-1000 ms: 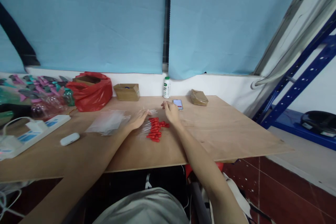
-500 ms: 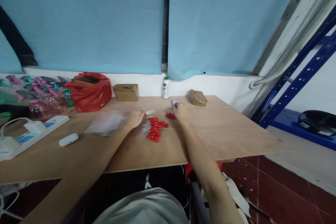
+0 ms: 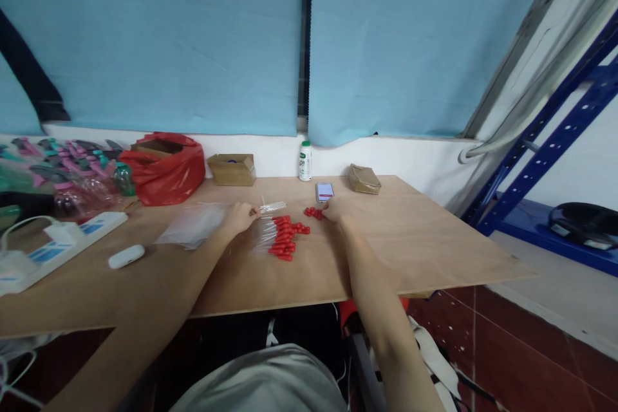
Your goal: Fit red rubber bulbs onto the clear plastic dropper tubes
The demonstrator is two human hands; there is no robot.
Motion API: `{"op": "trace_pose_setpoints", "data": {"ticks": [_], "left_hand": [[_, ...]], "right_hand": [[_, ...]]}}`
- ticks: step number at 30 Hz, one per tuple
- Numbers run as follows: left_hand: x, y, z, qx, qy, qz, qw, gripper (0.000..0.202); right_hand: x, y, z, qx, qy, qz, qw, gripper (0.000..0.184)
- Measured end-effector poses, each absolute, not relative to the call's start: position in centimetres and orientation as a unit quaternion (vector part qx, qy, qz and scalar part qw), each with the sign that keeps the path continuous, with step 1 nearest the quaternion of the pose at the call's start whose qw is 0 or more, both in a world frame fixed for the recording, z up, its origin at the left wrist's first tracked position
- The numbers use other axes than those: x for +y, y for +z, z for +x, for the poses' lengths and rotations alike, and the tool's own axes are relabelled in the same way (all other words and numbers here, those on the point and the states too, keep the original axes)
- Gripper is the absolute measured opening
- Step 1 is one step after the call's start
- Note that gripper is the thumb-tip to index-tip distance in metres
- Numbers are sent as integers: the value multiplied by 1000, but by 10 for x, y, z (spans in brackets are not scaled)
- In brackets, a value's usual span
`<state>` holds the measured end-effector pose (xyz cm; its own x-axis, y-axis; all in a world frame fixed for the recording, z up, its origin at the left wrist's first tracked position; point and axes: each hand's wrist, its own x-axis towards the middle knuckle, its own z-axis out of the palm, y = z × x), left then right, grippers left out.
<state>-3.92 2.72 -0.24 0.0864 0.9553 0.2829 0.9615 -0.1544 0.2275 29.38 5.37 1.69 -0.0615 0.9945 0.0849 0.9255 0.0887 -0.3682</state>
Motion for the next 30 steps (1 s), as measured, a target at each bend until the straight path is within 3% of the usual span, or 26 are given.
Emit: {"op": "trace_pose_setpoints", "data": {"ticks": [13,24,30], "left_hand": [[39,-11,-46,-589,-219,-773,-86,15],[37,-13,-45,-578,-224,-779,-91,16],[34,-8,-40,-517,-285,-805,-61,26]], "right_hand": [[47,21,285,-703,96,-690,144,16],[48,16,285,-697,82,-688,186,25],[50,16,281,-708,58,-654,261,20]]}}
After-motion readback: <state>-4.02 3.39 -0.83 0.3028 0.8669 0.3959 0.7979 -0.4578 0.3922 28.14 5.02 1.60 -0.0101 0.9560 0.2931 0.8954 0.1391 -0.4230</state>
